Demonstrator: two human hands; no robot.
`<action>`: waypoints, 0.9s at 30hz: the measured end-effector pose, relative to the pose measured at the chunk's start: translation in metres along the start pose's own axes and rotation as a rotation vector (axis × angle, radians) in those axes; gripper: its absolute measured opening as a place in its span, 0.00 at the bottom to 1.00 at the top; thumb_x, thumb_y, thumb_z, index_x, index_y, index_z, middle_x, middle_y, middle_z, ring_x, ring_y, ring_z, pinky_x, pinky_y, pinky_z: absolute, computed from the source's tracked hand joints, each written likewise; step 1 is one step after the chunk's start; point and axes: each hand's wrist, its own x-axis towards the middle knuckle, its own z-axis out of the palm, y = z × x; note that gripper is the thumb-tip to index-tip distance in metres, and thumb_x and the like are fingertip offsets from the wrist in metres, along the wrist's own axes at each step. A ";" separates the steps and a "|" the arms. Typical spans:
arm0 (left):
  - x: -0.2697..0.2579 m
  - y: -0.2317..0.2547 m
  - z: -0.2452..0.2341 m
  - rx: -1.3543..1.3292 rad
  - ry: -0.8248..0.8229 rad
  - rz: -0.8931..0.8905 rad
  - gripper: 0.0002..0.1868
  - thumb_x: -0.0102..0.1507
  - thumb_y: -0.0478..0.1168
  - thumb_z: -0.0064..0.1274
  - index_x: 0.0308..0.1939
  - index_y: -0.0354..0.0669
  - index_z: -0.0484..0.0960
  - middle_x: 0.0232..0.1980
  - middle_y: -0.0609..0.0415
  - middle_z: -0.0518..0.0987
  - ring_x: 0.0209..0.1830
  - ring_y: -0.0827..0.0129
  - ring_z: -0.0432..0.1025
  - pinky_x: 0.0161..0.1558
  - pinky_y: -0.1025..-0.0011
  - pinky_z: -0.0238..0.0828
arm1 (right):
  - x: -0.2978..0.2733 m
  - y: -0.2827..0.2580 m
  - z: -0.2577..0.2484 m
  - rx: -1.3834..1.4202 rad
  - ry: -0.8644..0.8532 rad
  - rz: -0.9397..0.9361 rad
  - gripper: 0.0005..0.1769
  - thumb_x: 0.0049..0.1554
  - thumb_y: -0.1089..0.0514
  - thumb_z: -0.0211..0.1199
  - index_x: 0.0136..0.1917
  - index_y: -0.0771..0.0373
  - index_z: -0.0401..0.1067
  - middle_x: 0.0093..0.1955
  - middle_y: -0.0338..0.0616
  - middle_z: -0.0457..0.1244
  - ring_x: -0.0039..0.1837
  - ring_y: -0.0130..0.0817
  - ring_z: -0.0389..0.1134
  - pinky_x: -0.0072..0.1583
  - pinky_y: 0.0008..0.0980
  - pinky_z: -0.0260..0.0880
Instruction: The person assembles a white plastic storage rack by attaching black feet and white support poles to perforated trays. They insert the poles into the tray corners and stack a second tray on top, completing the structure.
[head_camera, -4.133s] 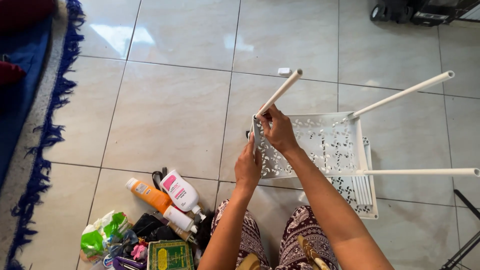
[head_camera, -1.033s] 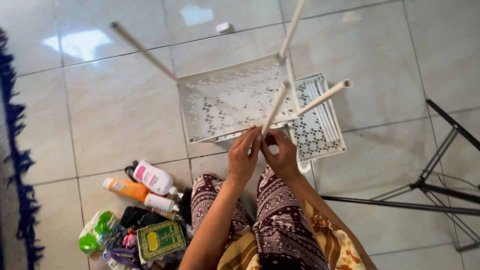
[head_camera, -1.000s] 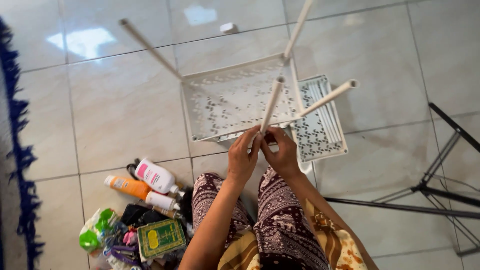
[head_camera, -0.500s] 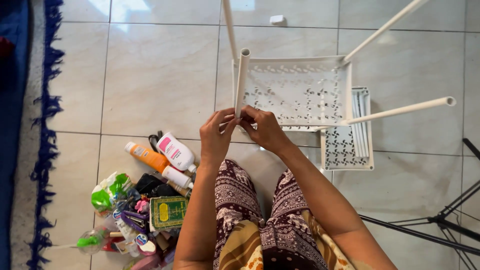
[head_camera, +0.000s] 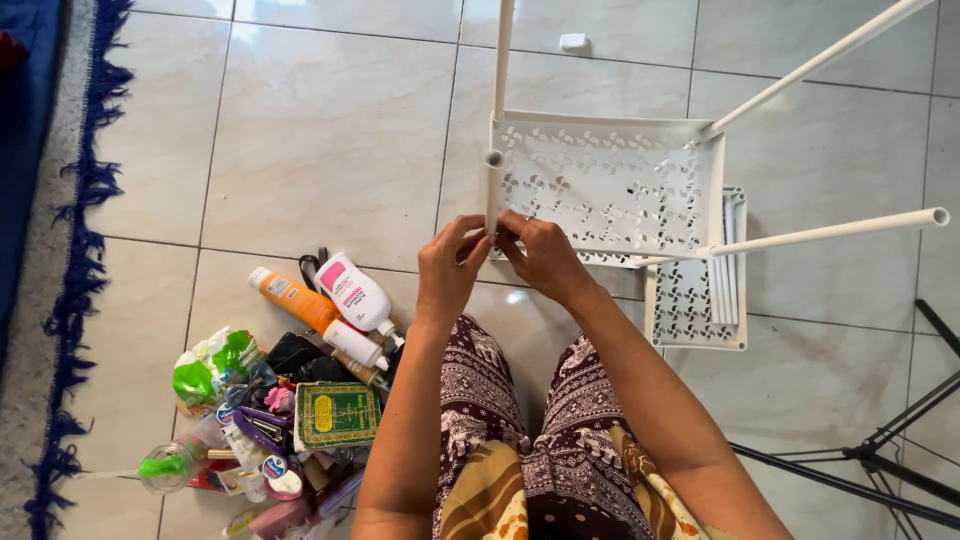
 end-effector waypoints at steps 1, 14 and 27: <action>0.000 0.000 -0.001 0.007 -0.003 0.004 0.11 0.65 0.30 0.58 0.51 0.35 0.79 0.48 0.47 0.84 0.52 0.64 0.83 0.48 0.72 0.84 | 0.000 -0.001 0.000 -0.002 0.005 -0.009 0.07 0.60 0.66 0.64 0.52 0.65 0.70 0.46 0.51 0.71 0.48 0.46 0.76 0.47 0.39 0.76; 0.002 0.000 -0.004 0.036 -0.036 0.044 0.12 0.65 0.31 0.58 0.52 0.35 0.78 0.49 0.48 0.84 0.49 0.64 0.83 0.46 0.72 0.84 | -0.005 0.005 0.005 -0.028 0.034 -0.005 0.07 0.59 0.66 0.65 0.51 0.66 0.69 0.44 0.52 0.71 0.45 0.47 0.75 0.44 0.40 0.74; 0.007 0.010 0.006 0.101 0.029 0.127 0.12 0.65 0.32 0.59 0.53 0.37 0.82 0.45 0.50 0.84 0.42 0.67 0.83 0.38 0.73 0.83 | -0.005 0.009 0.005 0.044 0.080 -0.016 0.08 0.57 0.67 0.68 0.50 0.66 0.72 0.46 0.51 0.70 0.45 0.46 0.74 0.47 0.40 0.74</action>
